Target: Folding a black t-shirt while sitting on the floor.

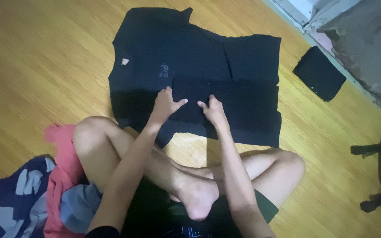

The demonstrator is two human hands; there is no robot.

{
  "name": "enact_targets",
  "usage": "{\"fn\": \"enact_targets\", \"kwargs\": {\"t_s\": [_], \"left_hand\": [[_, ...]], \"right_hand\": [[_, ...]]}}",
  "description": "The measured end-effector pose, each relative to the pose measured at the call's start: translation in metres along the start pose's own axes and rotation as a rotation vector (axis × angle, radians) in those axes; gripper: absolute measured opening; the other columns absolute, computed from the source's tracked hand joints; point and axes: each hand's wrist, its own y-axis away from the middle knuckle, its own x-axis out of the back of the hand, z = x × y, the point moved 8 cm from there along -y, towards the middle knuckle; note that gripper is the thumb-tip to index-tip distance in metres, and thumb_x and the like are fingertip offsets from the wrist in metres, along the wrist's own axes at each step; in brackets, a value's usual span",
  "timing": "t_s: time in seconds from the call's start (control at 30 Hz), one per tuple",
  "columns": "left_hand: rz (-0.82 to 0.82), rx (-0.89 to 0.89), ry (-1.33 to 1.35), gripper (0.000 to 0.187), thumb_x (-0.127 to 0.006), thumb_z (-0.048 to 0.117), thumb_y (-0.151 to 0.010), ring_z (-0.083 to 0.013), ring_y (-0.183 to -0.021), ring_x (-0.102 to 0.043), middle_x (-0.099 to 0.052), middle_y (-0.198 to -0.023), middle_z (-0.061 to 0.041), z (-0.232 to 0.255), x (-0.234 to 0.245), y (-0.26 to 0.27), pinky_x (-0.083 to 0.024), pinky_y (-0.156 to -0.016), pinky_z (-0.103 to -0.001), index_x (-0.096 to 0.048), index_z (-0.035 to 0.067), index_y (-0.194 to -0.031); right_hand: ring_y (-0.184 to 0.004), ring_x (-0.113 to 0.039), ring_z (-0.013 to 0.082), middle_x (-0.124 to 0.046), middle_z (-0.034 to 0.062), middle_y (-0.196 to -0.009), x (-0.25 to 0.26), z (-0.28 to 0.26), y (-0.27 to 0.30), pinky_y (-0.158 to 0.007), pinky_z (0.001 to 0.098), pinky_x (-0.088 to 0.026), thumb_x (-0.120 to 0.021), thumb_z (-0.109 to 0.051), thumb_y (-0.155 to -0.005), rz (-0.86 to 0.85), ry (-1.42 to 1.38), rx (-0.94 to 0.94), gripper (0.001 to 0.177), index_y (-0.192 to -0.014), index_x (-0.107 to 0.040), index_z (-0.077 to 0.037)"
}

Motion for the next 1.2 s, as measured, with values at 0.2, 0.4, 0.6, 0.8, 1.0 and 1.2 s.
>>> {"fn": "enact_targets", "kwargs": {"t_s": [0.2,0.4,0.6,0.8,1.0,1.2], "left_hand": [[0.147,-0.169,0.177,0.084,-0.089,0.029,-0.075,-0.0499,-0.099,-0.065,-0.063,-0.112,-0.036,0.048,0.037,0.026,-0.055,-0.084,-0.050,-0.046,-0.003,-0.140],[0.230,-0.163,0.258,0.080,-0.090,0.033,-0.079,-0.0453,-0.100,-0.069,-0.066,-0.110,-0.030,0.032,0.033,0.020,-0.057,-0.081,-0.045,-0.040,0.000,-0.133],[-0.181,0.198,0.341,0.093,-0.085,0.040,-0.073,-0.0391,-0.114,-0.071,-0.069,-0.122,-0.033,-0.002,-0.016,-0.014,-0.058,-0.094,-0.039,-0.042,-0.002,-0.145],[-0.289,0.213,0.253,0.107,-0.082,0.046,-0.074,-0.0425,-0.131,-0.056,-0.055,-0.137,-0.036,0.072,-0.029,-0.012,-0.048,-0.106,-0.040,-0.031,-0.005,-0.153],[-0.067,0.155,0.275,0.096,-0.076,0.046,-0.081,-0.0412,-0.142,-0.052,-0.054,-0.150,-0.033,0.054,-0.052,-0.021,-0.042,-0.119,-0.041,-0.039,-0.004,-0.154],[-0.150,0.321,1.067,0.099,-0.069,0.046,-0.083,-0.0375,-0.149,-0.034,-0.029,-0.163,-0.025,0.087,-0.085,-0.003,-0.034,-0.119,-0.046,-0.025,0.006,-0.161]], "right_hand": [[-0.142,-0.041,0.0486,-0.037,0.0329,-0.155,0.012,-0.062,0.023,-0.119,0.0531,-0.039,-0.063,-0.029,-0.100,0.331,0.237,0.232,0.076,-0.159,-0.031,0.006],[-0.155,-0.023,0.0446,-0.020,0.0255,-0.169,-0.012,-0.074,0.019,-0.123,0.0533,-0.027,-0.048,-0.043,-0.106,0.222,0.271,0.361,0.070,-0.163,-0.027,-0.007],[-0.160,-0.003,0.0381,-0.002,0.0226,-0.174,-0.010,-0.037,-0.006,-0.126,0.0488,-0.009,-0.023,-0.052,-0.112,-0.011,-0.200,0.273,0.070,-0.165,-0.006,-0.008],[-0.162,-0.013,0.0287,-0.014,0.0168,-0.175,0.003,0.001,-0.006,-0.130,0.0419,-0.009,-0.019,-0.066,-0.107,0.067,-1.015,0.120,0.083,-0.165,-0.016,-0.007],[-0.160,-0.014,0.0269,-0.016,0.0148,-0.173,0.007,-0.012,0.020,-0.127,0.0414,-0.009,-0.018,-0.067,-0.102,0.098,-1.152,-0.011,0.079,-0.165,-0.018,-0.019],[-0.158,-0.026,0.0326,-0.028,0.0173,-0.171,-0.012,0.017,0.009,-0.128,0.0428,-0.020,-0.024,-0.074,-0.101,0.028,-1.221,0.027,0.087,-0.165,-0.027,-0.016]]}}
